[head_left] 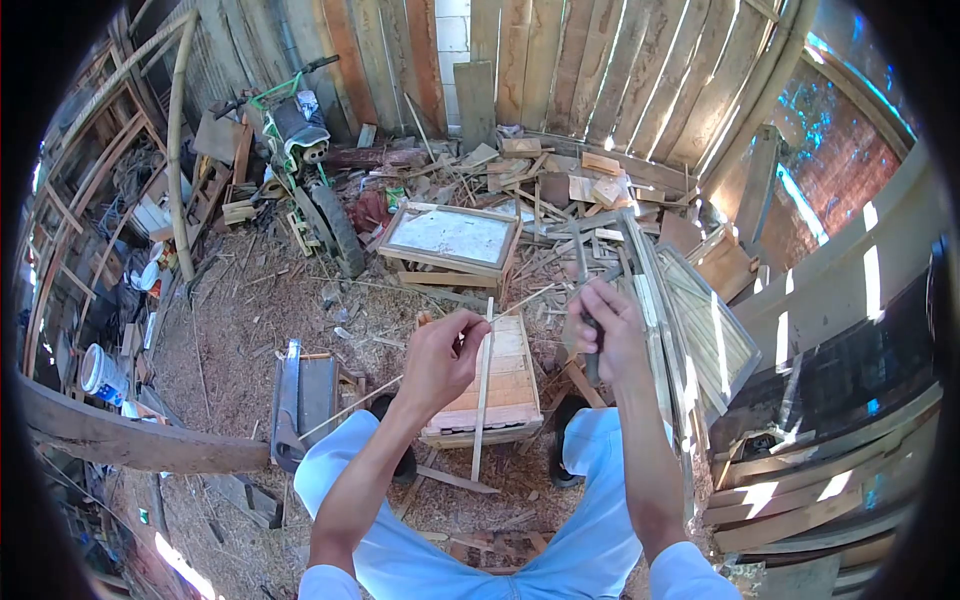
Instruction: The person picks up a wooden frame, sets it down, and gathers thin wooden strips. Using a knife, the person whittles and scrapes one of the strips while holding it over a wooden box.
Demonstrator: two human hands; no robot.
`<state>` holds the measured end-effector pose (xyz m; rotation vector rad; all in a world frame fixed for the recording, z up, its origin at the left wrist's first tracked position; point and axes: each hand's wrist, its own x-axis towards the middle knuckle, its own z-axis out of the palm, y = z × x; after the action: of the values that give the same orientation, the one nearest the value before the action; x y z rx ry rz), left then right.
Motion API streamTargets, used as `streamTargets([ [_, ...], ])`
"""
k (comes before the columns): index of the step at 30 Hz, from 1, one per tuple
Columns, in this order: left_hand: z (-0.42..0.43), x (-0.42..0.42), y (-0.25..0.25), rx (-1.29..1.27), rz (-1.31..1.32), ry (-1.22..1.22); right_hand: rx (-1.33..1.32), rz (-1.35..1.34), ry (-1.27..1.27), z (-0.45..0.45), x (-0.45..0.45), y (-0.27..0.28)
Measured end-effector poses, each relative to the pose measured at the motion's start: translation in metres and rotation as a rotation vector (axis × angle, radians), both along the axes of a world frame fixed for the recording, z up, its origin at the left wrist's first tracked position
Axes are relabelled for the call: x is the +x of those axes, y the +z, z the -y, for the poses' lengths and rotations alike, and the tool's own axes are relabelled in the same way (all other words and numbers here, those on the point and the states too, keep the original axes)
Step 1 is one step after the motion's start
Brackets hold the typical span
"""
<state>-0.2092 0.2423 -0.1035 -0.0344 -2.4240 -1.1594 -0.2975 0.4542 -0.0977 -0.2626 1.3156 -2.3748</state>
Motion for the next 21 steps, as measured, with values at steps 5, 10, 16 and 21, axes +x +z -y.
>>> streamTargets([
  [5,-0.001,-0.001,0.000,0.030,-0.006,-0.016,0.231,-0.114,0.159,0.020,0.021,-0.001],
  [10,-0.004,0.001,0.000,0.007,-0.036,-0.008,0.227,-0.080,0.156,0.023,0.020,-0.005],
  [16,0.008,0.011,0.000,-0.022,0.085,-0.012,0.073,-0.020,-0.079,-0.015,-0.003,0.012],
  [21,-0.002,0.008,0.003,0.011,0.139,-0.021,0.283,-0.108,0.176,0.012,0.026,0.003],
])
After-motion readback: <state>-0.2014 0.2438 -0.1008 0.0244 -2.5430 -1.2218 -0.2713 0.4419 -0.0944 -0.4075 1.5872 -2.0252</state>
